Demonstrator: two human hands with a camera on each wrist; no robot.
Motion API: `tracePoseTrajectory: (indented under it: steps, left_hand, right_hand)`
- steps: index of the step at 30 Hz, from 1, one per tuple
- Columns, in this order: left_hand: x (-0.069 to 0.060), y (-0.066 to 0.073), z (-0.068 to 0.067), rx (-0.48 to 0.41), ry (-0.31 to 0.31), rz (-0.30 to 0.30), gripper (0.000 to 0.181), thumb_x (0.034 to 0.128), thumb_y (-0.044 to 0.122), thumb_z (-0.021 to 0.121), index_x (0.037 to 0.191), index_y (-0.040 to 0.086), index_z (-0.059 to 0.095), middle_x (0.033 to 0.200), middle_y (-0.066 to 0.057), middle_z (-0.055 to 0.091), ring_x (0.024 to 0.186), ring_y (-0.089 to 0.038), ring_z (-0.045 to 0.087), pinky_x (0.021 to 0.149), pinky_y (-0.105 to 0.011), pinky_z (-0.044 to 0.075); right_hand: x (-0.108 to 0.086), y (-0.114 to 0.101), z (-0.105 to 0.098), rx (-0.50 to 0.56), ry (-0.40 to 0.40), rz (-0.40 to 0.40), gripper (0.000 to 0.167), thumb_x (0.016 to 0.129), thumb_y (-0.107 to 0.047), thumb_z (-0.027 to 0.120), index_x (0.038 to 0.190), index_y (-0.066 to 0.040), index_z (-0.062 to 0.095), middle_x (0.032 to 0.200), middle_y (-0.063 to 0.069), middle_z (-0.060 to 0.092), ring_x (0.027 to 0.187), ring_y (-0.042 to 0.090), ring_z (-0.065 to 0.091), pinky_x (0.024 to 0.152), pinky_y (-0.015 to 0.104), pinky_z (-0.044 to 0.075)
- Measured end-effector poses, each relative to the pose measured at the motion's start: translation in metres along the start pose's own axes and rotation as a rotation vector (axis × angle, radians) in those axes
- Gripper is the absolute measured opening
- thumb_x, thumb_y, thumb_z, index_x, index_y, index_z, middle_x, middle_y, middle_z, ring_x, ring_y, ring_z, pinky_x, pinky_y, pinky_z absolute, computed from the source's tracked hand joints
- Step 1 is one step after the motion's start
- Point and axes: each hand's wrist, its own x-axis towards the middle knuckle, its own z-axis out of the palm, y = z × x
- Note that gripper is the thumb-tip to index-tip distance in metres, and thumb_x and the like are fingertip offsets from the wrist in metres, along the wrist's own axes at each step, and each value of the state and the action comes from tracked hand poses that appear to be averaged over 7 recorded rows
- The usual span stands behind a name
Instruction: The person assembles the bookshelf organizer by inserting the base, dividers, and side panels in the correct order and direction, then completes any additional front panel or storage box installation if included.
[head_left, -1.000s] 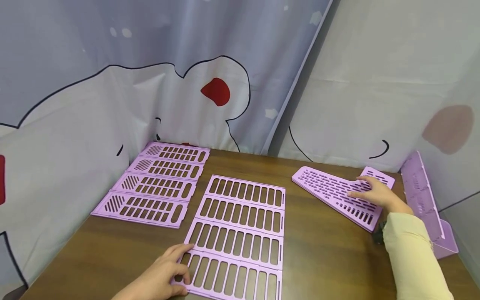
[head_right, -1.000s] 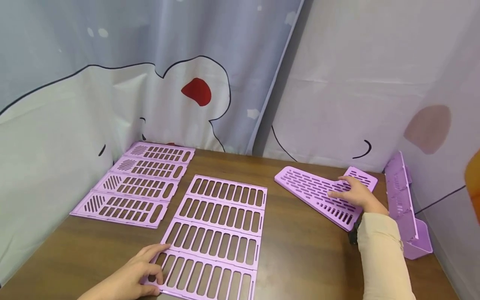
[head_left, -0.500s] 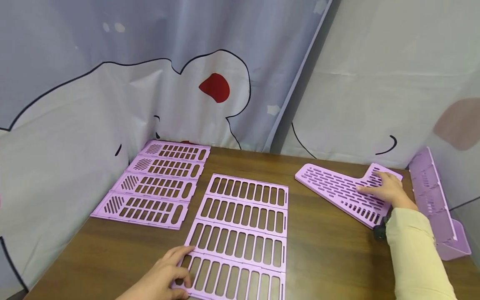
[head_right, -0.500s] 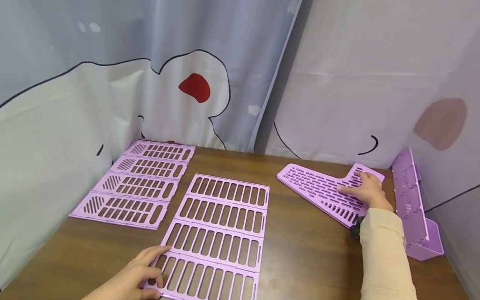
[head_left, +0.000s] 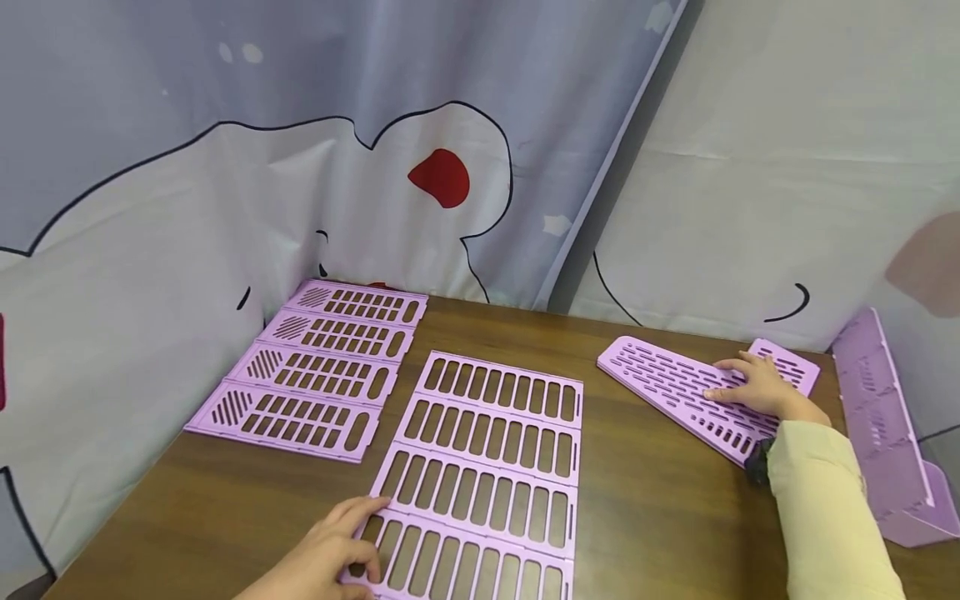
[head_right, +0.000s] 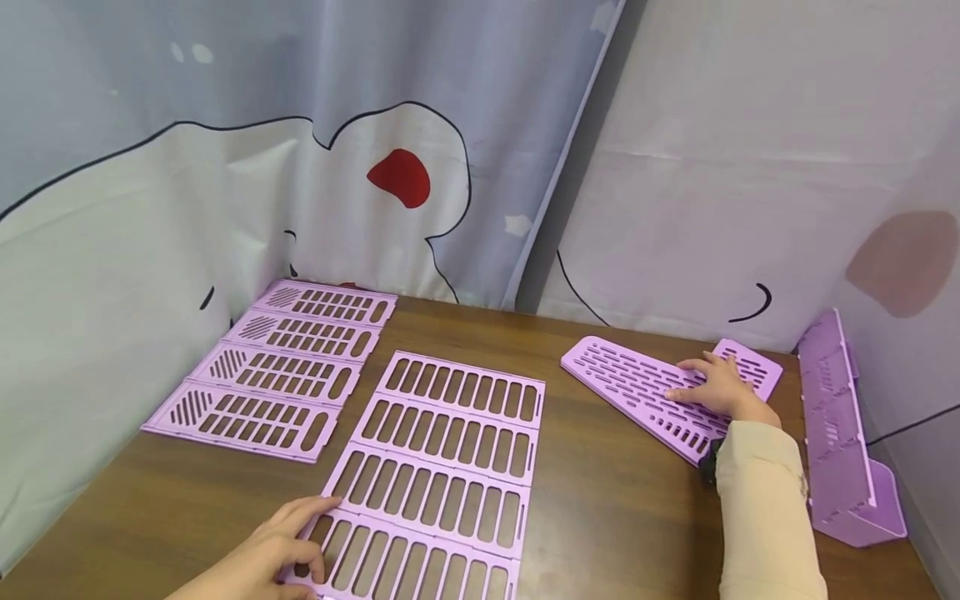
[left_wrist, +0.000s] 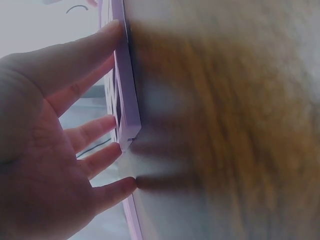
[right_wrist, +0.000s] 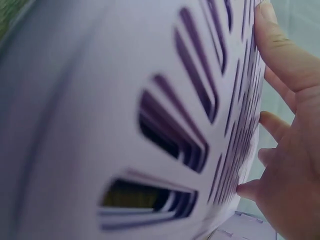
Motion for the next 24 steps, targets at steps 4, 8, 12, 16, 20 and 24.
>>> tracePoseTrajectory:
  steps: [4,8,12,16,20,24]
  left_hand:
    - [-0.002,0.001,0.001,-0.01,-0.002,0.001,0.024,0.0638,0.025,0.081,0.07,0.035,0.06,0.136,-0.021,0.049,0.115,-0.048,0.042,0.077,-0.075,0.039]
    - [-0.002,0.001,0.0,-0.003,0.003,0.009,0.025,0.063,0.025,0.082,0.071,0.034,0.06,0.136,-0.021,0.049,0.115,-0.047,0.042,0.076,-0.076,0.039]
    - [-0.003,0.002,-0.001,0.001,0.0,0.009,0.025,0.063,0.026,0.082,0.07,0.035,0.06,0.136,-0.021,0.048,0.115,-0.047,0.042,0.077,-0.075,0.039]
    - [-0.003,0.002,-0.001,-0.007,-0.01,-0.002,0.024,0.064,0.026,0.082,0.071,0.035,0.06,0.137,-0.02,0.048,0.116,-0.048,0.042,0.078,-0.075,0.039]
    - [-0.002,0.003,-0.002,-0.014,-0.024,-0.021,0.023,0.0658,0.028,0.082,0.071,0.035,0.06,0.138,-0.019,0.047,0.117,-0.047,0.041,0.08,-0.075,0.038]
    - [0.001,0.005,-0.003,-0.004,-0.028,-0.033,0.023,0.0668,0.031,0.082,0.07,0.036,0.06,0.139,-0.017,0.047,0.119,-0.044,0.041,0.081,-0.073,0.04]
  right_hand:
    - [-0.002,0.002,0.005,0.002,0.024,-0.015,0.071,0.085,-0.043,0.068,0.129,0.009,0.047,0.141,0.048,0.014,0.127,0.073,-0.004,0.098,0.08,0.004]
    - [-0.002,0.003,0.008,0.002,0.042,-0.019,0.066,0.088,-0.041,0.066,0.128,0.008,0.048,0.141,0.047,0.016,0.128,0.071,0.002,0.098,0.08,0.008]
    - [-0.002,0.004,0.01,-0.006,0.067,-0.015,0.066,0.088,-0.044,0.065,0.127,0.006,0.048,0.141,0.045,0.018,0.13,0.068,0.003,0.093,0.084,0.007]
    - [-0.002,0.003,0.006,-0.029,0.112,-0.024,0.067,0.087,-0.047,0.066,0.127,0.004,0.048,0.143,0.041,0.02,0.132,0.066,0.001,0.089,0.087,0.0]
    - [-0.005,-0.003,-0.005,-0.103,0.17,-0.061,0.068,0.083,-0.05,0.069,0.123,0.002,0.049,0.144,0.038,0.024,0.135,0.063,-0.003,0.091,0.084,-0.009]
    - [-0.01,-0.015,-0.021,-0.202,0.21,-0.11,0.067,0.08,-0.052,0.072,0.113,0.003,0.053,0.143,0.039,0.028,0.136,0.061,0.0,0.094,0.079,-0.017]
